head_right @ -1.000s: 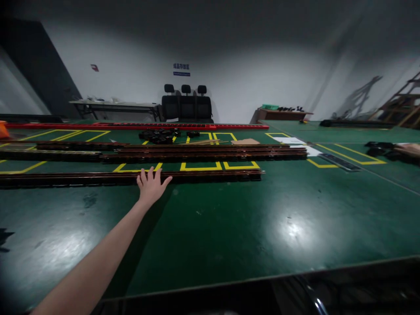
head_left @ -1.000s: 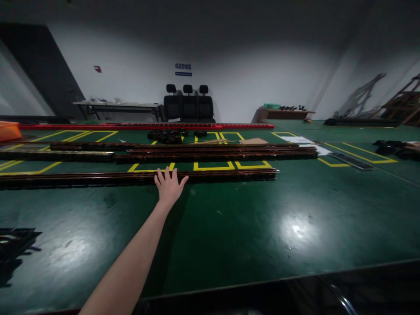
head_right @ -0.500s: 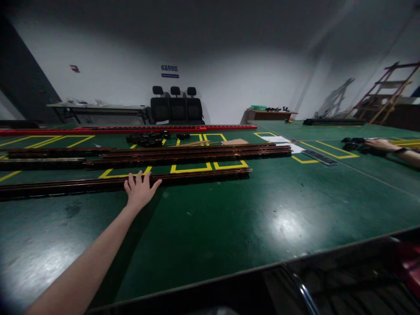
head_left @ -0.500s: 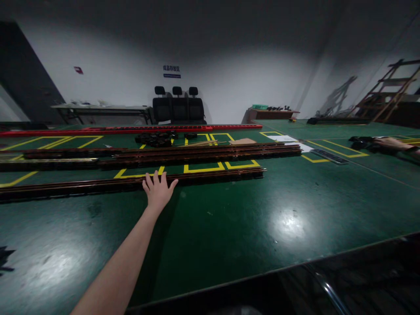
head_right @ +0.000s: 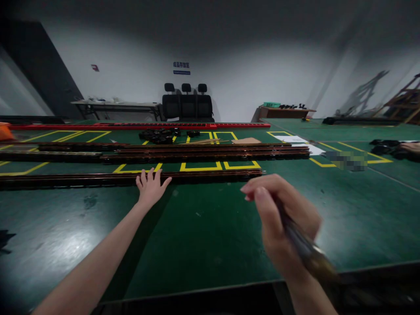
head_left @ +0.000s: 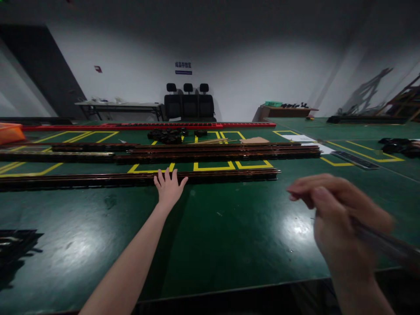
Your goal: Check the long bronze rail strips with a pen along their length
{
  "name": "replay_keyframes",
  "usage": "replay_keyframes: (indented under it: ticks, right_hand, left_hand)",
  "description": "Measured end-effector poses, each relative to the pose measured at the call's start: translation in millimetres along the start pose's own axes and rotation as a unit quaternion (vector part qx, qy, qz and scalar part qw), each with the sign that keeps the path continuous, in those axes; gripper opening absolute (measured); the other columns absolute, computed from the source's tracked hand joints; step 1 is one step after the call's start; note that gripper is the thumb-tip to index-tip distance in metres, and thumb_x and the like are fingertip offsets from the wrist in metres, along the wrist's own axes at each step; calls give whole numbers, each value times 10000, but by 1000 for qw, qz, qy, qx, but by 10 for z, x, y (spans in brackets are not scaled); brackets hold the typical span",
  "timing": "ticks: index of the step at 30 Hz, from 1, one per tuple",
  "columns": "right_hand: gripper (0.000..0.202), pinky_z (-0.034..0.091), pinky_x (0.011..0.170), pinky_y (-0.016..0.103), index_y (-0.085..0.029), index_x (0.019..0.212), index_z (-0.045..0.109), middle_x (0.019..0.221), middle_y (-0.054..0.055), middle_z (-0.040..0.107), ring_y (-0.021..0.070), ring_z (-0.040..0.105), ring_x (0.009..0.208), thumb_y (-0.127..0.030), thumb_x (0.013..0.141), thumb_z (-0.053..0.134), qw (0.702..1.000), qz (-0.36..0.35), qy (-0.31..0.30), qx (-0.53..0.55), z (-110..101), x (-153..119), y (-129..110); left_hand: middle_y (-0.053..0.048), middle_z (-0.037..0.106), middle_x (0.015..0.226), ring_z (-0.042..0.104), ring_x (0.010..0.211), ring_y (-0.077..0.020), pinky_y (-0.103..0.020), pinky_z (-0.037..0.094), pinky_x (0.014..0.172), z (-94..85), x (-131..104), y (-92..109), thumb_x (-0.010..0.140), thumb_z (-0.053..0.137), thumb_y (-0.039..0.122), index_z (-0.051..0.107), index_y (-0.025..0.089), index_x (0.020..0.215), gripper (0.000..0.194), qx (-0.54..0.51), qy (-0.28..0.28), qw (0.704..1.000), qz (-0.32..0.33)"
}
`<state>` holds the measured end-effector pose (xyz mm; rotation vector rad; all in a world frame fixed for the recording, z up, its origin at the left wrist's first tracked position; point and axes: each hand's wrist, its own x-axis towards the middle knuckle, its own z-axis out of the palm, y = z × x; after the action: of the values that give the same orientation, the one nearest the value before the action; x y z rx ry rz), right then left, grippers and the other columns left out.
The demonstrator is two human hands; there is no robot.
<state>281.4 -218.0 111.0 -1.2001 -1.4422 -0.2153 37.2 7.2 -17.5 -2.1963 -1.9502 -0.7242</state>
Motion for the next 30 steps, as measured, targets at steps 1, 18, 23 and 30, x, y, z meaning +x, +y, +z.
replay_keyframes:
  ticks: [1,18,23,30]
  right_hand:
    - [216,439,561,224,-185,752,603,689,-6,621,108,582,616,-271,900,472,1000,1,-19,-10,88,44,85]
    - [193,437,595,284,-193,815,536,858,64,637,189,602,717,-361,890,476,848,65,-450,-274,-25,157,2152]
    - [58,468,698,301,-192,826,522,875,58,584,182,559,822,-180,875,493,877,-25,-455,-150,88,124,2235]
    - [114,464,801,324,-171,975,566,1032,69,590,180,518,930,-151,869,528,848,-124,-515,-7,364,79,1959]
  left_hand:
    - [-245,367,1421,206,1349,-446,-656,196,1036,10,3,-9,883,298,552,466,83,1315,659,-2,5,1000,4]
    - [-117,588,1233,456,1229,-281,-498,322,1024,86,-22,246,906,403,355,536,203,1238,388,-12,92,961,259]
    - [-110,584,1244,461,1234,-259,-482,311,1034,185,40,416,917,392,428,505,201,1261,427,3,86,959,269]
    - [-98,582,1261,478,1214,-240,-428,343,1004,285,80,1052,921,376,453,529,190,1238,440,-3,34,952,304]
